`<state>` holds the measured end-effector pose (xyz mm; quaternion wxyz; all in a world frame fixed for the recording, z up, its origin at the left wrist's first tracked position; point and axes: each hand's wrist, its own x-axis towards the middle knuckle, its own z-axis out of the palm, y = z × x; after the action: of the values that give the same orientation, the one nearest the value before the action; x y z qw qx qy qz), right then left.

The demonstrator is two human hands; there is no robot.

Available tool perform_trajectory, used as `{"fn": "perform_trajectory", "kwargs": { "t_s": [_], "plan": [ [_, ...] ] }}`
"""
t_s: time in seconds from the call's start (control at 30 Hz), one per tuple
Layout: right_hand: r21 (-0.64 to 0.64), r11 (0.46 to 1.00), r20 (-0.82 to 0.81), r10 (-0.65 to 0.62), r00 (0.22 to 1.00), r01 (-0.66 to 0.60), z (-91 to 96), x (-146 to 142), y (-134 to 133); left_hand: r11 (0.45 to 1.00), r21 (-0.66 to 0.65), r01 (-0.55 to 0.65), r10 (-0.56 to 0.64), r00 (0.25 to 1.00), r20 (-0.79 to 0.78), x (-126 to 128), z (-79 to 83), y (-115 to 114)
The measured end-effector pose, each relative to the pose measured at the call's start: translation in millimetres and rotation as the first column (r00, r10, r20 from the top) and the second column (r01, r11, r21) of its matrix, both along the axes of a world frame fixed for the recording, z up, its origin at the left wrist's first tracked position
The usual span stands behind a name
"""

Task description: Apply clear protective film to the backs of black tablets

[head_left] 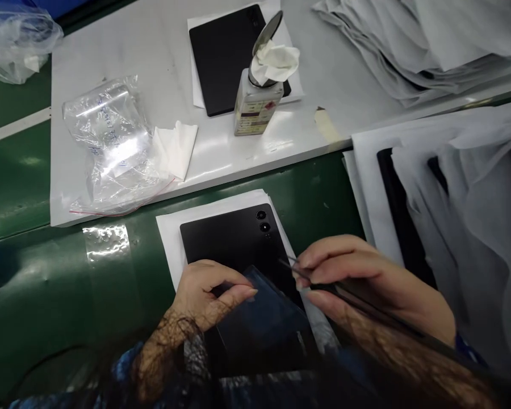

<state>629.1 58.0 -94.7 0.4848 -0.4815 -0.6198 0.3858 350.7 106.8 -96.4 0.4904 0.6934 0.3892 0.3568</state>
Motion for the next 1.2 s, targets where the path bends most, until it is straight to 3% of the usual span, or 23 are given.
{"fn": "perform_trajectory", "kwargs": {
  "t_s": [0.13,0.27,0.53,0.73,1.0,1.2],
  "plan": [
    [-0.001,1.0,-0.088,0.024,0.996,-0.025,0.3,-11.0,3.5,0.997,0.075,0.01,-0.008,0.999,-0.035,0.3,0.6,1.7],
    [-0.086,0.996,-0.155,-0.03,0.987,0.016,-5.2,-15.8,6.9,0.992,0.125,0.033,-0.029,0.999,-0.036,-0.5,0.1,2.9],
    [-0.257,0.966,-0.283,-0.112,0.953,0.037,4.3,-22.1,19.3,0.996,0.084,0.036,-0.032,0.998,-0.05,1.4,2.1,3.8],
    [-0.244,0.968,-0.344,-0.138,0.929,0.054,5.5,-23.6,18.2,0.995,0.092,0.036,-0.03,0.997,-0.07,2.6,2.1,3.2],
    [-0.147,0.985,-0.341,-0.135,0.93,0.089,-11.7,-22.9,6.0,0.997,0.078,0.024,-0.018,0.997,-0.076,-0.6,0.6,0.5],
    [-0.2,0.978,-0.295,-0.124,0.948,0.065,0.5,-23.4,15.8,0.998,0.034,0.045,-0.041,0.993,-0.11,-4.3,-2.2,-0.8]
  ]
}}
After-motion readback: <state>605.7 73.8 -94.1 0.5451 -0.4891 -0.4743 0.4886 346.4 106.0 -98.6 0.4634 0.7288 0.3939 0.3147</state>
